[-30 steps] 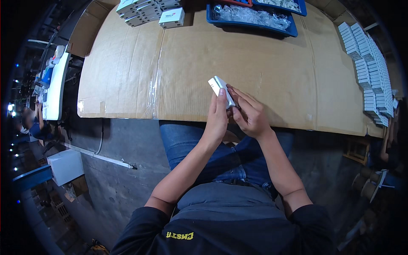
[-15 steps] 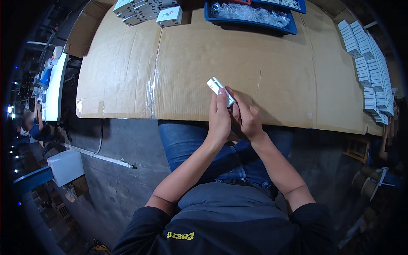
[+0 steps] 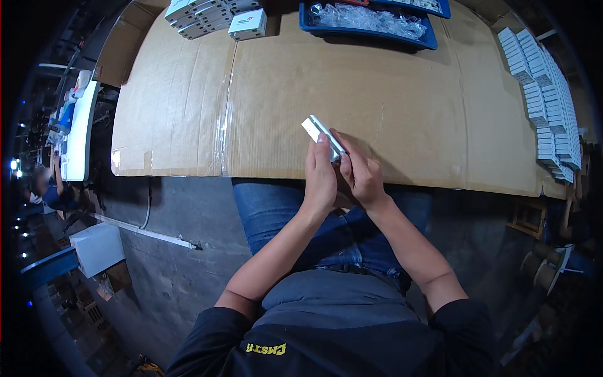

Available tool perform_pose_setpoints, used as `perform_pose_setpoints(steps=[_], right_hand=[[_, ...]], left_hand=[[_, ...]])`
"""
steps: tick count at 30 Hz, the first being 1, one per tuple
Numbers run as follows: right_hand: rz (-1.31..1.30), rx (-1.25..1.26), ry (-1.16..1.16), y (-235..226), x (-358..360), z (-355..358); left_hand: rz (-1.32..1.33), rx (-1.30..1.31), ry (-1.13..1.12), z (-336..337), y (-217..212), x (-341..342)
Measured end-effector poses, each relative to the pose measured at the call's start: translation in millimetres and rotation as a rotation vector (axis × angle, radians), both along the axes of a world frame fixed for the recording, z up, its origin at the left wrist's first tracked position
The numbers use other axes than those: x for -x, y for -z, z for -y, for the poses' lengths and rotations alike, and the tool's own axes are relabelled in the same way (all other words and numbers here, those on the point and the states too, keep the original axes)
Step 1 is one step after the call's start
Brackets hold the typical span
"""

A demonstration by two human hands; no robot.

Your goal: Assembling an electronic component with small parts and packaging it into a white box.

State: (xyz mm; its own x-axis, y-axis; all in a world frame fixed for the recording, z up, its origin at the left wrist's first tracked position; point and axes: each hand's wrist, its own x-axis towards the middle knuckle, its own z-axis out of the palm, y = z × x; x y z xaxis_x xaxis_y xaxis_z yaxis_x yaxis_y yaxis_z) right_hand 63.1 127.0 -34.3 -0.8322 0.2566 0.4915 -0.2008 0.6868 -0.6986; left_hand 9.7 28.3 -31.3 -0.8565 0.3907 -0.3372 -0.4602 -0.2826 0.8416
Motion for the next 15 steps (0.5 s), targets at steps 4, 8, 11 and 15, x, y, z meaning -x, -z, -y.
perform_pose_setpoints(steps=[4, 8, 11, 15], right_hand=[[0.052, 0.157, -0.081, -12.8, 4.1, -1.9], [0.083, 0.682, -0.127, -17.8, 4.6, -13.2], [0.111, 0.577, -0.007, -26.9, 3.9, -24.8], [0.409, 0.951, -0.088, -44.9, -1.4, -27.0]], left_hand=[[0.054, -0.057, 0.064, 11.0, 3.6, 13.4], [0.021, -0.154, 0.109, 14.4, -16.8, 15.3], [-0.253, -0.091, 0.148, 17.6, -10.7, 15.7], [-0.581, 0.005, 0.3, 23.4, -8.8, 20.2]])
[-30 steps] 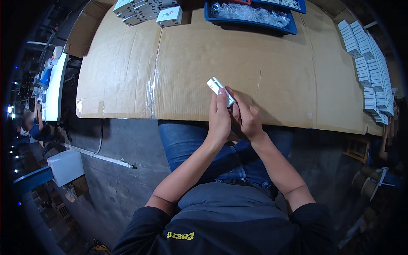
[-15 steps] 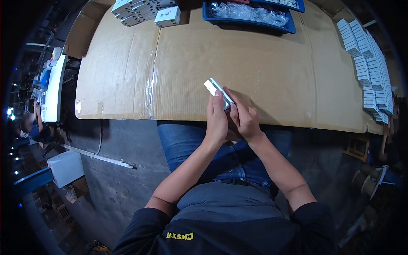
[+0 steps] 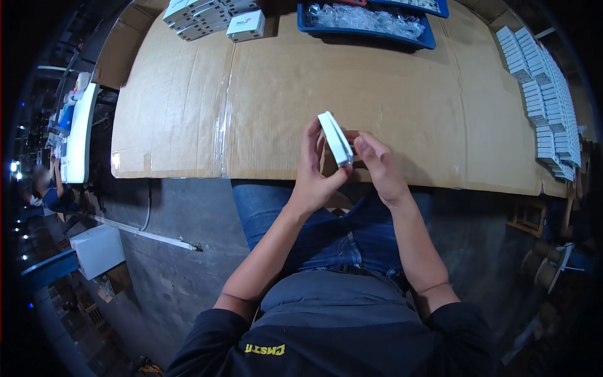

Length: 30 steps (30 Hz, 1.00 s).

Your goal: Assembling an electronic component with small parts and packaging it into a white box.

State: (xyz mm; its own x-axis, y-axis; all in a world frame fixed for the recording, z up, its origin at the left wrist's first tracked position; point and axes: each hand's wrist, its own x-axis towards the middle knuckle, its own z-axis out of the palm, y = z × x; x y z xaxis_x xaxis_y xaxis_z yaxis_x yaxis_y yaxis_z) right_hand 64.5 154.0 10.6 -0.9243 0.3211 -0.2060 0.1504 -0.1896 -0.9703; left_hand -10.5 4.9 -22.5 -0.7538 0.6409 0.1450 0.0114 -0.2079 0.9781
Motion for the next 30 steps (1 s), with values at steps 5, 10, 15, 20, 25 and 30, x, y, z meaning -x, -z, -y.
perform_pose_setpoints(steps=[5, 10, 15, 20, 25, 30], right_hand=[[-0.031, 0.093, -0.004, 0.8, 0.1, 5.7], [-0.155, 0.116, -0.01, 15.1, -4.2, 24.7], [-0.213, -0.5, -0.016, 20.9, -12.1, 41.7], [-0.203, -0.359, -0.054, 12.7, -18.4, 55.0], [-0.28, -0.423, -0.023, 11.2, -19.8, 61.7], [-0.3, -0.385, -0.043, 8.7, -20.5, 61.6]], left_hand=[[-0.087, -0.03, -0.032, 0.7, -4.1, -0.9], [0.343, -0.069, -0.101, -3.2, -17.7, -4.5], [0.12, -0.08, -0.205, -1.5, -10.3, -3.4], [-0.012, -0.114, -0.214, 2.7, -9.7, -2.9], [-0.006, -0.12, -0.207, 4.6, -12.4, -5.9], [-0.003, -0.137, -0.202, 7.8, -13.7, -6.4]])
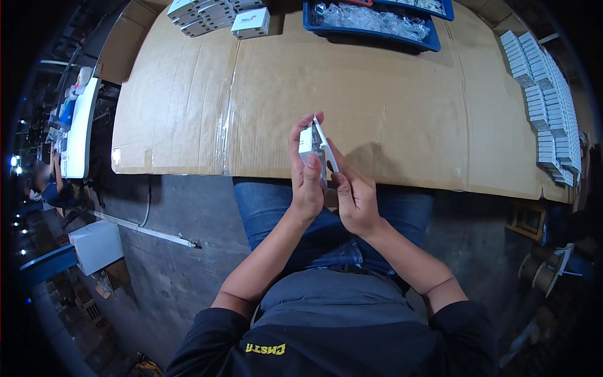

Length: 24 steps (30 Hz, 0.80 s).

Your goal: Assembling an electronic component with small parts and packaging it into a white box.

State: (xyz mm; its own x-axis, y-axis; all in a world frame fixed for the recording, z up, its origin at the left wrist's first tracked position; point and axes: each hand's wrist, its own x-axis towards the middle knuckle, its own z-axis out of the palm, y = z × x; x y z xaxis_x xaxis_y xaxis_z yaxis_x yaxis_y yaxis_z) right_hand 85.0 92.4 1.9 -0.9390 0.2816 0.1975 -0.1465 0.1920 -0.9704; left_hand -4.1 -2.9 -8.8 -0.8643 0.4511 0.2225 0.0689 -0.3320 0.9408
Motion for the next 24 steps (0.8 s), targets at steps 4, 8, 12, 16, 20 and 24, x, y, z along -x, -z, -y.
perform_pose_setpoints(steps=[4, 8, 12, 16, 20, 24], right_hand=[[-0.017, -0.061, -0.008, -0.8, -0.2, 3.0], [-0.041, -0.006, -0.05, 0.9, 0.3, -0.2], [-0.071, 0.052, -0.103, 3.4, 1.9, -2.0], [-0.164, 0.116, -0.15, 0.3, 3.1, -2.0], [-0.033, 0.853, 0.054, 2.1, -1.9, -3.7], [0.348, 1.147, -0.068, 25.6, -13.0, -26.8]], left_hand=[[-0.069, 0.042, -0.042, -0.4, 1.1, -1.4], [-0.124, 0.049, -0.036, 2.3, -0.8, -0.3], [-0.093, 0.039, -0.083, 1.6, -13.5, -5.9], [-0.043, -0.005, -0.095, 4.8, -20.2, -7.5], [-0.23, -0.016, 0.105, 0.8, -17.0, -20.3], [-0.426, 0.138, 0.239, -2.6, -30.2, -28.1]])
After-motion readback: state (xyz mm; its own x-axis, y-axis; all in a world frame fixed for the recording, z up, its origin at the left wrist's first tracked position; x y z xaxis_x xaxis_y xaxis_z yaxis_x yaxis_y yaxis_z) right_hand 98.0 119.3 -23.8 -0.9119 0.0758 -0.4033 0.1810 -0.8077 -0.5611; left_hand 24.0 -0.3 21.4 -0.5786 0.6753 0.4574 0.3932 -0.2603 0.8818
